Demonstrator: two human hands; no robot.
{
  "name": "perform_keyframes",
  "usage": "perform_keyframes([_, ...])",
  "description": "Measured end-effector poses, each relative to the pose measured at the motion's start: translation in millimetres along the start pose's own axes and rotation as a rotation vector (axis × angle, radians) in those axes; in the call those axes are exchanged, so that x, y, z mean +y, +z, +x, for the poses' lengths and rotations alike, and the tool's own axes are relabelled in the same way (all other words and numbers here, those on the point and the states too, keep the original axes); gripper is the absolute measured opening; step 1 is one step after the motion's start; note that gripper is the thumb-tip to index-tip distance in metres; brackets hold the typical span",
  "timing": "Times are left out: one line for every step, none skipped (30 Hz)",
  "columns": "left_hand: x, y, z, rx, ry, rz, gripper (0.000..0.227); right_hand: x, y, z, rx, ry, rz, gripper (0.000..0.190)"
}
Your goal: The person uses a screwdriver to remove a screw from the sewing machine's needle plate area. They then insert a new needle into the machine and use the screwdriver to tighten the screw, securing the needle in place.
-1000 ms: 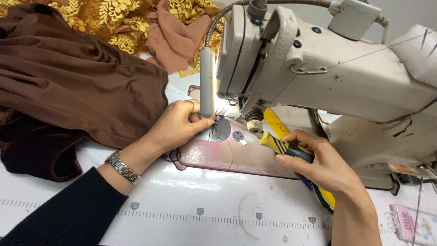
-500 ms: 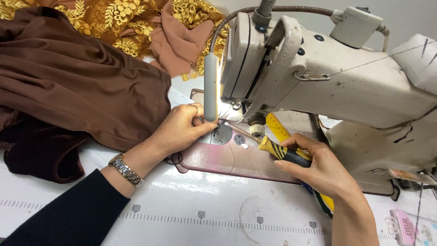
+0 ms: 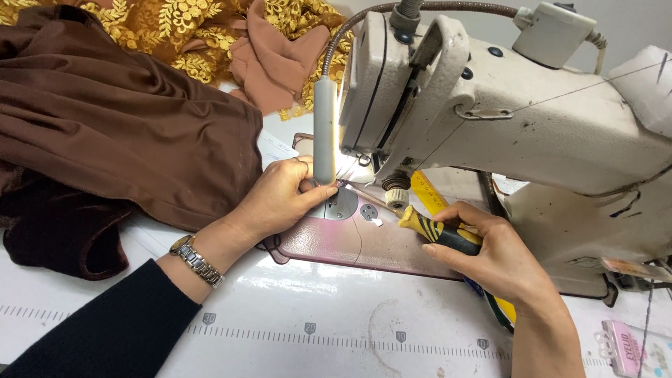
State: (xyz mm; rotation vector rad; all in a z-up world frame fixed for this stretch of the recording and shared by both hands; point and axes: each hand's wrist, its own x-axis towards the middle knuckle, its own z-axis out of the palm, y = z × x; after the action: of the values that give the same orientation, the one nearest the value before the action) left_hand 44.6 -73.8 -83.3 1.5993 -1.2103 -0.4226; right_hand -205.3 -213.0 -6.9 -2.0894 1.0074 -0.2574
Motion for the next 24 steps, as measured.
perform_keyframes([1.8, -0.5, -0.1, -0.001, 0.002, -0.003, 0.027, 1.7, -0.1, 0.7, -0.001, -0.009, 0.006, 0.038])
perform_keyframes([3.6, -1.0, -0.2, -0.003, 0.004, -0.005, 0.027, 3.4, -0.1, 1.5, -0.003, -0.017, 0.013, 0.038])
perform_keyframes([1.9, -0.4, -0.2, -0.003, 0.004, -0.005, 0.027, 6.1, -0.1, 2.0, -0.002, -0.017, 0.013, 0.038])
perform_keyframes([0.2, 0.2, -0.2, -0.004, 0.013, -0.007, 0.029, 8.8, -0.1, 2.4, 0.002, -0.037, 0.010, 0.039])
perform_keyframes([-1.5, 0.7, -0.3, -0.004, 0.022, -0.007, 0.030, 11.5, 0.1, 2.9, 0.005, -0.057, 0.007, 0.039])
perform_keyframes([1.7, 0.0, -0.5, -0.004, 0.022, -0.007, 0.030, 9.8, -0.6, 3.5, 0.005, -0.057, 0.008, 0.039])
perform_keyframes([4.8, -0.8, -0.8, 0.001, 0.027, -0.008, 0.031, 8.2, -1.2, 4.1, 0.004, -0.082, 0.000, 0.040])
perform_keyframes([7.9, -1.5, -1.2, 0.007, 0.032, -0.009, 0.031, 6.5, -1.8, 4.6, 0.002, -0.107, -0.008, 0.041])
perform_keyframes([5.6, 0.6, -0.8, 0.007, 0.031, -0.009, 0.031, 2.4, -4.1, 3.0, 0.002, -0.107, -0.008, 0.041])
perform_keyframes([3.4, 2.7, -0.5, 0.019, -0.020, 0.048, 0.033, -1.7, -6.4, 1.4, -0.043, -0.001, -0.020, 0.038])
perform_keyframes([1.1, 4.8, -0.3, 0.031, -0.072, 0.104, 0.035, -6.0, -8.8, -0.2, -0.088, 0.106, -0.032, 0.035])
perform_keyframes([-0.8, 5.7, -0.2, 0.031, -0.072, 0.104, 0.035, -7.8, -8.2, 0.0, -0.088, 0.106, -0.033, 0.035])
perform_keyframes([-2.7, 7.0, 0.0, 0.045, -0.057, 0.099, 0.040, -9.3, -7.8, -0.3, -0.078, 0.137, -0.024, 0.037])
perform_keyframes([-4.4, 8.4, 0.1, 0.059, -0.041, 0.094, 0.047, -10.9, -7.4, -0.6, -0.068, 0.169, -0.015, 0.038])
perform_keyframes([-2.7, 6.7, 0.7, 0.057, -0.041, 0.093, 0.047, -7.1, -6.3, 0.0, -0.067, 0.170, -0.015, 0.038])
perform_keyframes([-0.9, 5.0, 1.3, 0.057, -0.001, 0.044, 0.039, -3.4, -5.3, 0.6, -0.043, 0.055, 0.052, 0.034])
perform_keyframes([1.0, 2.9, 2.0, 0.057, 0.039, -0.004, 0.033, 0.1, -4.3, 1.4, -0.018, -0.062, 0.119, 0.029])
perform_keyframes([1.4, 2.9, 2.5, 0.057, 0.039, -0.004, 0.033, -0.1, -2.3, 2.9, -0.017, -0.062, 0.118, 0.029])
perform_keyframes([1.9, 3.3, 2.9, 0.063, 0.049, -0.002, 0.033, -0.1, -0.5, 3.9, -0.036, -0.037, 0.123, 0.026])
perform_keyframes([2.6, 3.7, 3.4, 0.069, 0.059, 0.000, 0.034, -0.1, 1.2, 4.9, -0.054, -0.012, 0.127, 0.023])
perform_keyframes([3.7, 3.6, 3.4, 0.069, 0.061, 0.000, 0.034, 1.4, -0.5, 6.0, -0.053, -0.013, 0.127, 0.023])
perform_keyframes([4.9, 3.5, 3.4, 0.070, 0.058, 0.000, 0.035, 2.9, -2.1, 7.0, -0.032, -0.028, 0.106, 0.022])
perform_keyframes([5.9, 3.2, 3.0, 0.072, 0.055, 0.000, 0.035, 4.5, -3.4, 8.2, -0.012, -0.043, 0.084, 0.021])
perform_keyframes([8.1, 3.1, 2.5, 0.072, 0.055, 0.001, 0.035, 6.5, -2.4, 9.6, -0.011, -0.044, 0.085, 0.021])
